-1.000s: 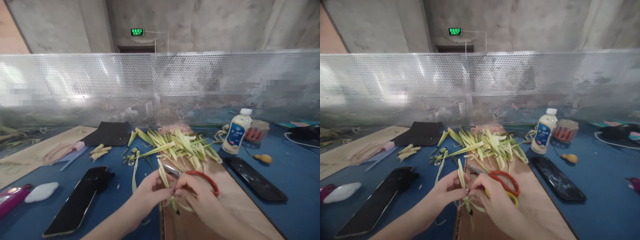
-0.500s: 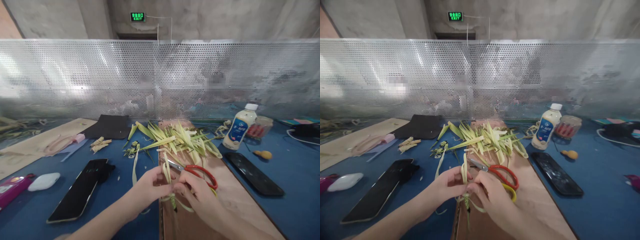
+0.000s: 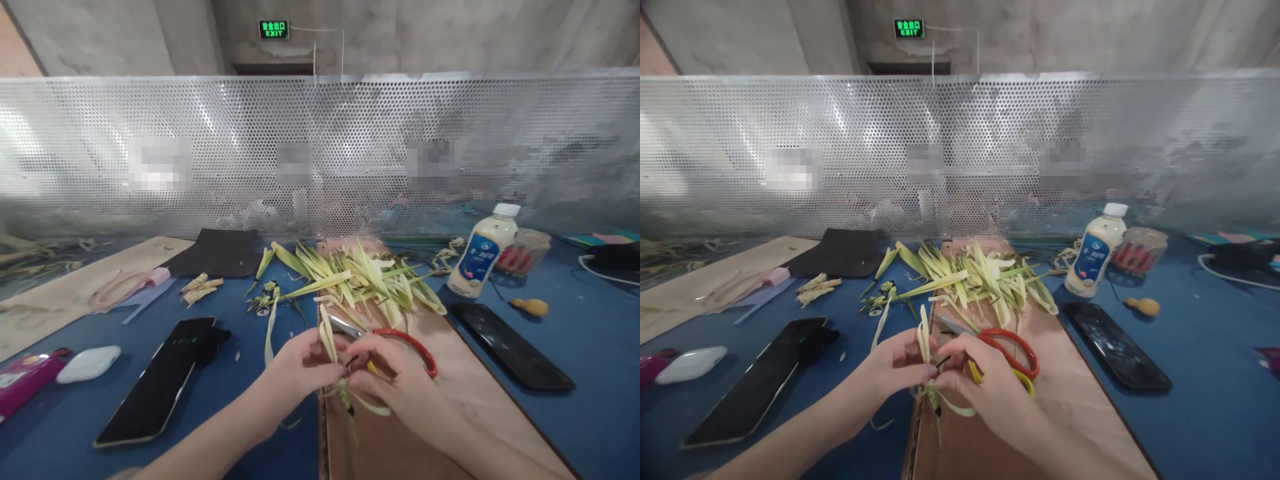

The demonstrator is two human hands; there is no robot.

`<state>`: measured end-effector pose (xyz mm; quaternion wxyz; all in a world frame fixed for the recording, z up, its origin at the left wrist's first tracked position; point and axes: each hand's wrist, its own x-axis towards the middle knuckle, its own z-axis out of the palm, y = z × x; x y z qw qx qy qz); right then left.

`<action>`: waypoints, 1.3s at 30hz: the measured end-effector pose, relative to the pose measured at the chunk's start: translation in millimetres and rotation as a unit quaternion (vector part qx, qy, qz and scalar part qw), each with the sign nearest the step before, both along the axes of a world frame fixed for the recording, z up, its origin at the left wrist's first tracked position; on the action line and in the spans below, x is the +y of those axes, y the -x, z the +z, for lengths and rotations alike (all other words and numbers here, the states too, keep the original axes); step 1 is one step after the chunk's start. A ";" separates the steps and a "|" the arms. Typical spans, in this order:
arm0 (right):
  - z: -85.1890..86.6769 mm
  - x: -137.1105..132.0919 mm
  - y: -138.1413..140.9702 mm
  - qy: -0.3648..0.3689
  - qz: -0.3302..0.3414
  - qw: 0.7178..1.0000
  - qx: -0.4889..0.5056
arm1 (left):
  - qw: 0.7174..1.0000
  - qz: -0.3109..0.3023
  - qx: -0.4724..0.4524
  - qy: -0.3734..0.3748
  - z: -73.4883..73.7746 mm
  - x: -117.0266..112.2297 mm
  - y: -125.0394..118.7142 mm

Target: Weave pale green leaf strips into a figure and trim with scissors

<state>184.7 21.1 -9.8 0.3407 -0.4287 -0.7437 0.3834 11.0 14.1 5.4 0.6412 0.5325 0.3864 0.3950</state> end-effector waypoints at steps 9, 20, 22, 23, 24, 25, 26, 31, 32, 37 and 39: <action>-1.0 3.2 -1.2 -0.037 -0.011 0.998 -0.047 | 0.999 0.019 -0.038 0.019 -14.6 3.2 1.2; -6.7 5.9 1.3 -0.068 -0.009 0.993 -0.094 | 0.946 0.019 0.266 -0.184 -7.2 -5.5 0.4; -7.8 6.4 1.4 -0.085 -0.005 0.990 -0.111 | 0.936 0.029 0.288 -0.200 -7.0 -6.4 0.3; -8.3 6.7 1.4 -0.093 -0.001 0.989 -0.118 | 0.934 0.030 0.293 -0.202 -6.6 -6.6 0.1; -8.6 7.1 1.4 -0.102 0.003 0.987 -0.125 | 0.932 0.028 0.298 -0.203 -5.9 -6.8 0.0; -8.6 7.3 1.4 -0.109 0.006 0.986 -0.130 | 0.931 0.022 0.302 -0.205 -5.1 -7.0 -0.2; -8.4 7.5 1.5 -0.114 0.009 0.984 -0.134 | 0.930 0.015 0.304 -0.206 -4.2 -7.1 -0.5; -4.0 6.2 4.5 -0.106 0.012 0.982 -0.159 | 0.937 -0.013 0.289 -0.197 -1.0 -7.0 -2.9; -3.1 5.8 5.0 -0.107 0.012 0.980 -0.168 | 0.939 -0.013 0.285 -0.192 -0.9 -6.7 -3.2; -0.5 7.5 0.0 -0.080 0.025 0.990 -0.109 | 0.961 -0.007 0.241 -0.133 -2.1 -3.0 -1.5; 0.7 10.3 -4.2 -0.046 0.045 0.996 -0.062 | 0.971 -0.003 0.214 -0.104 -4.0 -0.8 -0.1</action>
